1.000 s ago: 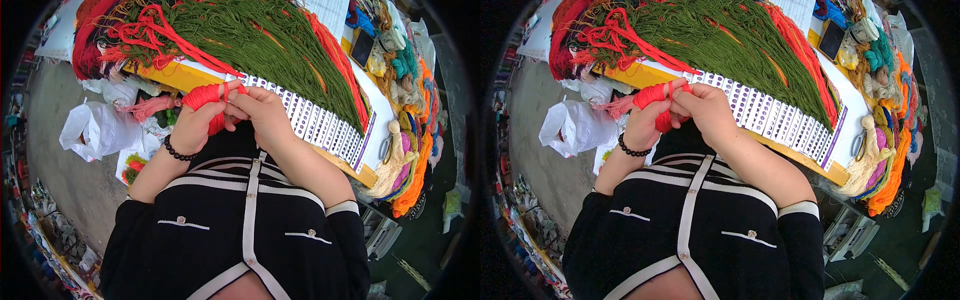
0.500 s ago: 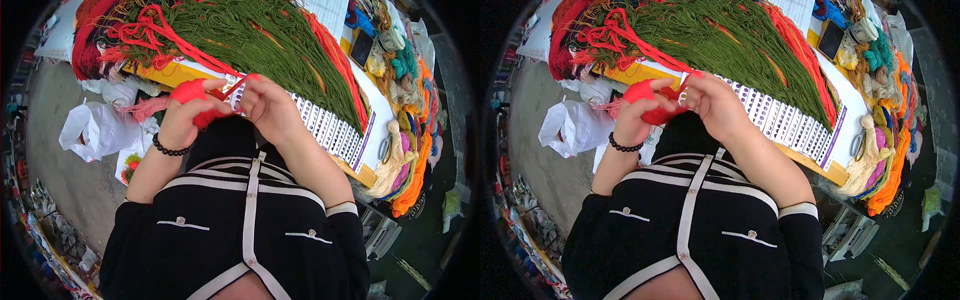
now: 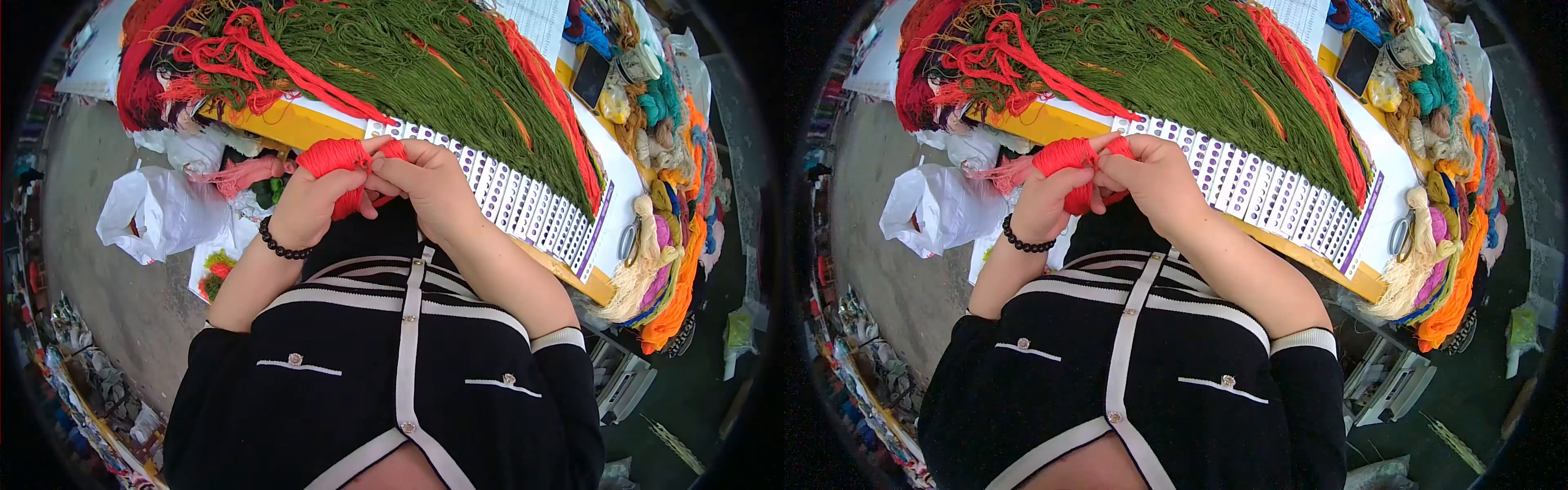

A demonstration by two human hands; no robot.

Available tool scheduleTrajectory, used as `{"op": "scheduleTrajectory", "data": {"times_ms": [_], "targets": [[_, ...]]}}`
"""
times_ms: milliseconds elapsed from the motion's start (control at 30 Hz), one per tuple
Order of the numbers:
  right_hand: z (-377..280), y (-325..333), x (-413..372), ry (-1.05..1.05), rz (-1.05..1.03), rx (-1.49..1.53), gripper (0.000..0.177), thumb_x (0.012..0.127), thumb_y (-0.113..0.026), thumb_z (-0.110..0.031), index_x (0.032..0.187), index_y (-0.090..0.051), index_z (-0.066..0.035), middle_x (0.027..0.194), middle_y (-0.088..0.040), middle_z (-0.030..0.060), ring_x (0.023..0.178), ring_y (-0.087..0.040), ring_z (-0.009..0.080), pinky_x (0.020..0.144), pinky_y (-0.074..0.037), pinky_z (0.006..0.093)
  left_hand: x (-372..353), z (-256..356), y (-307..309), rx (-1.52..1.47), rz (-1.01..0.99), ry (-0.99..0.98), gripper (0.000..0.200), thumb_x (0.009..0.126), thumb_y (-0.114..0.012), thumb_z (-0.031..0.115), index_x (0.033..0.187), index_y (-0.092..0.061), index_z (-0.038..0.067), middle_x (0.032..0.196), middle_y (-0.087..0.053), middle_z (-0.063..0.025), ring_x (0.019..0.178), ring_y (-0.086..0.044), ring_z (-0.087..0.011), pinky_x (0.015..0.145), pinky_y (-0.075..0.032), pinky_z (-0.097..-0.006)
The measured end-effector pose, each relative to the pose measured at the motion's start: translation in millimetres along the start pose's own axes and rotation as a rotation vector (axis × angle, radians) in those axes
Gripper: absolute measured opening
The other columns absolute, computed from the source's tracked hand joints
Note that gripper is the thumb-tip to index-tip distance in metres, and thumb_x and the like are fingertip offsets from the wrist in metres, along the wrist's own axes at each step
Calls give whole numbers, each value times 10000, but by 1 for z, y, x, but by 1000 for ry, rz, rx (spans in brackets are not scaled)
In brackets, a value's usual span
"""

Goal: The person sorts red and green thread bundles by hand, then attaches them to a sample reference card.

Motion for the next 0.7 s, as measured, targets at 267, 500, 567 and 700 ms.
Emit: {"op": "scheduleTrajectory", "data": {"times_ms": [267,500,567,700], "targets": [[5,3,0,28,110,74,71,841,-593,-68,830,-619,-3,740,-642,84,664,-598,142,606,-463,260,0,-3,2,-92,92,-56,326,843,-465,4,1154,-549,-42,1011,-626,-118,808,-627,-184,581,-509,-265],[2,0,-3,3,117,-18,72,829,-604,-71,799,-628,-11,724,-635,68,632,-557,112,585,-437,235,-1,-2,-6,125,195,-63,233,897,-504,123,1059,-606,-10,844,-656,-94,686,-616,-146,553,-468,-240],[3,0,-3,5,122,-46,76,827,-607,-74,787,-631,-14,714,-630,60,612,-532,98,575,-420,226,0,-5,-6,113,218,-78,216,903,-501,129,1035,-610,-3,847,-653,-91,680,-612,-141,544,-466,-240],[4,0,-3,6,141,-18,82,825,-612,-83,774,-633,-23,703,-625,42,596,-483,75,567,-385,212,0,-7,-9,23,269,-143,176,913,-506,130,963,-606,-5,816,-633,-64,664,-592,-118,520,-471,-229]]}}
Point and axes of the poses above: each hand's wrist, its own x-axis towards the middle knuckle, its own y-axis out of the back of the hand, z = x × y, the point moved 1 cm from there along x, towards the middle knuckle
